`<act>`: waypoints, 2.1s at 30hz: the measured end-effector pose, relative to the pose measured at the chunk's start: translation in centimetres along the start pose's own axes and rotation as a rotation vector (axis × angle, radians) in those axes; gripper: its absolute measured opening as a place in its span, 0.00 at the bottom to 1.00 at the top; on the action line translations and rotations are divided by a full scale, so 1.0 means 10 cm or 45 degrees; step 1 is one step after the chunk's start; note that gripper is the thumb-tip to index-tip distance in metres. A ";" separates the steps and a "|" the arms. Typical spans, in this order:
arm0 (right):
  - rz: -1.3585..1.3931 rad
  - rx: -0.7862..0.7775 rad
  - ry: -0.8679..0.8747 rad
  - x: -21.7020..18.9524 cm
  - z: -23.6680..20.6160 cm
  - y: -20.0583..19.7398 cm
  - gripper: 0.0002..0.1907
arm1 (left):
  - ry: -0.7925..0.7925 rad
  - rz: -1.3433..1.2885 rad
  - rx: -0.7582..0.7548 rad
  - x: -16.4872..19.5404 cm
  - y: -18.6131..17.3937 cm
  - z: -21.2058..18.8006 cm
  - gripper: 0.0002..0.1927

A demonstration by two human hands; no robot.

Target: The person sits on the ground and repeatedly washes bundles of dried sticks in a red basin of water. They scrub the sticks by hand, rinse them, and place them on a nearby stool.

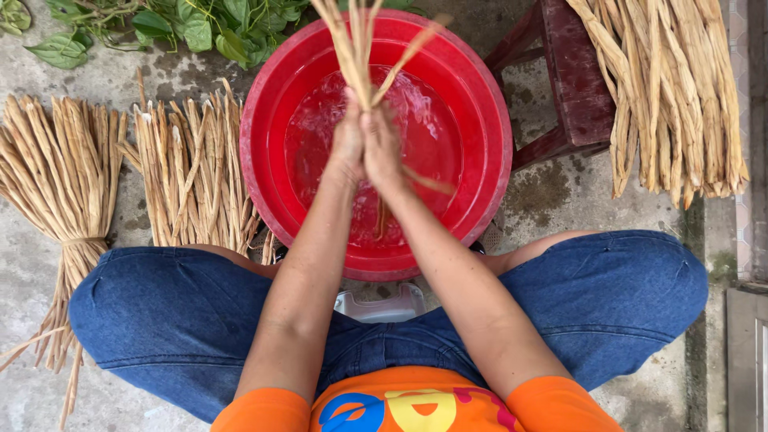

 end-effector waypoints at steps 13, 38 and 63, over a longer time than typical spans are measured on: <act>0.157 0.001 0.000 0.09 -0.03 -0.01 0.28 | -0.010 -0.061 0.051 -0.04 -0.04 0.09 0.29; -0.891 0.313 -0.171 -0.07 0.18 -0.39 0.27 | -0.037 0.285 -0.080 -0.19 0.23 0.02 0.41; 0.291 -0.015 -0.088 0.15 0.14 -0.39 0.23 | 0.133 0.478 -0.117 0.10 0.03 0.02 0.47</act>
Point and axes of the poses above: each hand's wrist, its own z-axis towards the middle knuckle, its own y-axis out of the palm, x = y × z, the point moved 5 cm from there along z, towards the middle knuckle, and after that the axes turned 5 degrees about -x, right-handed, at the moved point
